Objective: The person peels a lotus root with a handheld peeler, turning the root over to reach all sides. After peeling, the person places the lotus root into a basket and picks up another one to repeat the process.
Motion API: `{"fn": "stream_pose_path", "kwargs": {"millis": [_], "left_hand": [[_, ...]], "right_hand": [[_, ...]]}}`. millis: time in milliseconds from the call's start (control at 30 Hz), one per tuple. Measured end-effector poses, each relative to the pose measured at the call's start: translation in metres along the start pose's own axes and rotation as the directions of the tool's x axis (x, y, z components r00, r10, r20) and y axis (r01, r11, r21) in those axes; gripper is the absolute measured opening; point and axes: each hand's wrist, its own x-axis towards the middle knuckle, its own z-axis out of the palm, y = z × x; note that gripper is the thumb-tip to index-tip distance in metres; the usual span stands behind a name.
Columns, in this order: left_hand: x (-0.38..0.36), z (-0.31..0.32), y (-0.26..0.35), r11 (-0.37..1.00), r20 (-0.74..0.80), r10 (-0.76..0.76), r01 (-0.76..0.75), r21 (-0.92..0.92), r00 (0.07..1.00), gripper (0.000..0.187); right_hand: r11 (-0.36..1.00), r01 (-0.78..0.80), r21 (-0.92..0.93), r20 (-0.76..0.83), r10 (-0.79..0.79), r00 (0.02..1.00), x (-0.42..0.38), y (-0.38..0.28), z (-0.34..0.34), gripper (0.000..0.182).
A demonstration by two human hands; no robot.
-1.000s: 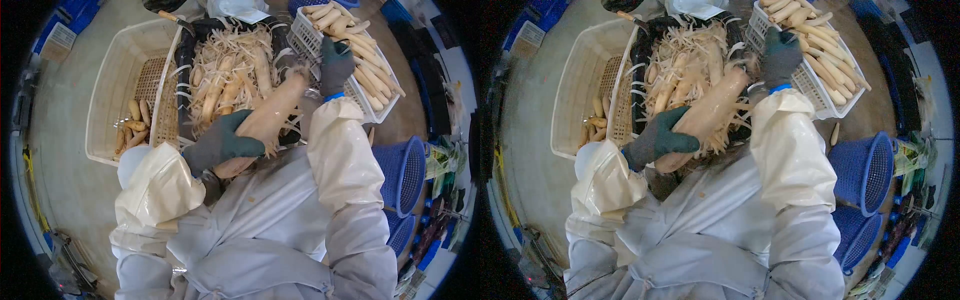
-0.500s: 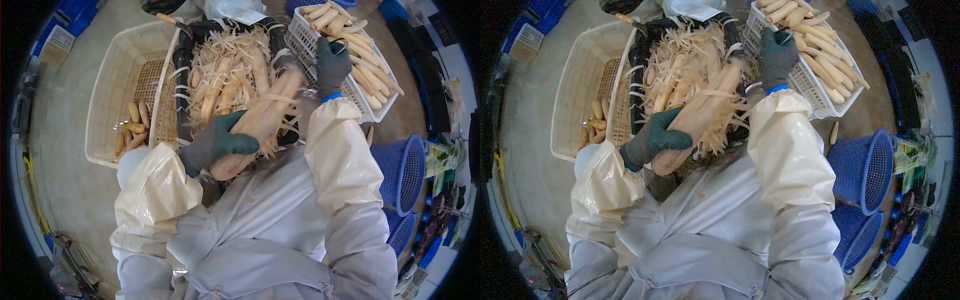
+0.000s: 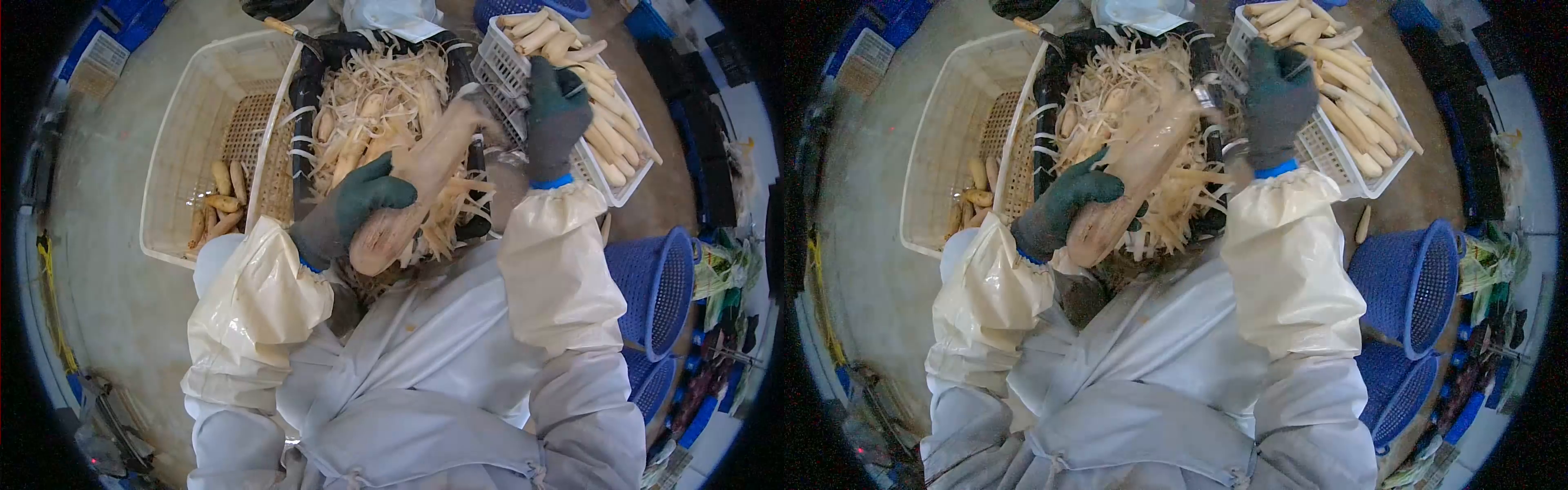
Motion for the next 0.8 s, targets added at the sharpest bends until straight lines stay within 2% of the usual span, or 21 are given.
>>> {"fn": "stream_pose_path", "kwargs": {"millis": [33,67,100,133,167,200,233,267,300,333,367,400,433,500,600,633,667,700,733,767,800], "left_hand": [[0.002,0.003,0.011,1.0,0.001,0.006,-0.006,0.002,1.0,0.036],[0.004,0.008,0.03,0.872,-0.012,-0.268,0.237,-0.429,0.963,0.037],[0.006,0.012,0.041,0.513,0.097,-0.502,0.386,-0.766,0.859,0.038],[0.007,0.014,0.043,0.512,0.098,-0.502,0.387,-0.767,0.859,0.038],[0.008,0.015,0.044,0.489,0.094,-0.528,0.393,-0.779,0.844,0.039],[0.009,0.017,0.045,0.467,0.09,-0.557,0.401,-0.788,0.826,0.041],[0.009,0.019,0.048,0.465,0.093,-0.561,0.406,-0.787,0.823,0.041],[0.008,0.022,0.051,0.552,0.052,-0.545,0.405,-0.728,0.837,0.042],[0.008,0.024,0.053,0.632,0.013,-0.525,0.4,-0.663,0.851,0.042],[0.008,0.024,0.051,0.632,0.014,-0.526,0.402,-0.663,0.85,0.042],[0.007,0.024,0.049,0.78,-0.028,-0.435,0.362,-0.51,0.9,0.044],[0.007,0.025,0.048,0.893,-0.048,-0.333,0.298,-0.336,0.942,0.045],[0.004,0.026,0.051,0.894,-0.046,-0.352,0.321,-0.313,0.935,0.053],[-0.002,0.029,0.054,0.908,-0.015,-0.337,0.321,-0.27,0.941,0.057],[-0.007,0.027,0.07,0.91,0.049,-0.252,0.254,-0.327,0.967,0.063],[-0.009,0.023,0.082,0.828,0.004,-0.384,0.346,-0.442,0.923,0.062],[-0.012,0.022,0.087,0.715,-0.025,-0.512,0.41,-0.566,0.859,0.061],[-0.008,0.016,0.076,0.715,-0.087,-0.513,0.369,-0.594,0.854,0.056],[-0.001,0.011,0.066,0.709,-0.09,-0.513,0.362,-0.605,0.854,0.056],[0.006,0.006,0.056,0.65,-0.027,-0.504,0.359,-0.67,0.863,0.053],[0.008,0.003,0.045,0.588,0.033,-0.492,0.36,-0.724,0.87,0.051]], "right_hand": [[1.0,0.006,0.001,-0.002,-0.006,1.0,0.003,-0.007,-0.006,0.024],[0.978,-0.137,0.158,-0.002,0.139,0.99,0.004,-0.021,-0.012,0.023],[0.911,-0.274,0.307,0.021,0.281,0.959,0.005,-0.029,-0.016,0.023],[0.912,-0.274,0.306,0.021,0.281,0.959,0.004,-0.024,-0.016,0.023],[0.985,0.16,-0.069,0.066,-0.156,0.986,-0.001,-0.015,-0.015,0.022],[0.728,0.572,-0.378,0.262,-0.509,0.82,-0.008,-0.028,-0.009,0.021],[0.941,0.325,-0.099,0.236,-0.295,0.926,-0.026,-0.042,-0.007,0.021],[0.941,0.325,-0.098,0.233,-0.296,0.926,-0.037,-0.053,0.002,0.021],[0.993,-0.085,0.079,0.269,0.061,0.961,-0.045,-0.061,0.009,0.02],[0.846,-0.485,0.221,0.362,0.39,0.847,-0.049,-0.064,0.013,0.019],[0.845,-0.487,0.221,0.358,0.394,0.847,-0.052,-0.062,0.015,0.019],[0.9,-0.428,0.089,0.354,0.373,0.858,-0.053,-0.055,0.018,0.021],[0.933,-0.357,-0.044,0.354,0.349,0.868,-0.053,-0.046,0.021,0.023],[0.984,-0.101,-0.149,0.153,0.123,0.981,-0.018,0.025,0.011,0.027],[0.867,0.127,-0.483,-0.074,-0.184,0.98,0.033,0.041,-0.016,0.02],[0.996,-0.083,0.028,-0.158,0.086,0.984,0.033,0.044,-0.018,0.016],[0.946,-0.237,0.222,-0.027,0.249,0.968,0.023,0.018,-0.02,0.016],[0.996,-0.006,0.084,0.052,0.001,0.999,0.022,0.03,-0.023,0.018],[0.97,0.241,-0.031,0.154,-0.234,0.96,0.021,0.042,-0.029,0.019],[0.97,0.239,-0.033,0.162,-0.231,0.959,0.016,0.032,-0.025,0.019],[0.999,-0.004,0.042,0.169,-0.003,0.986,0.006,0.012,-0.018,0.015]]}}
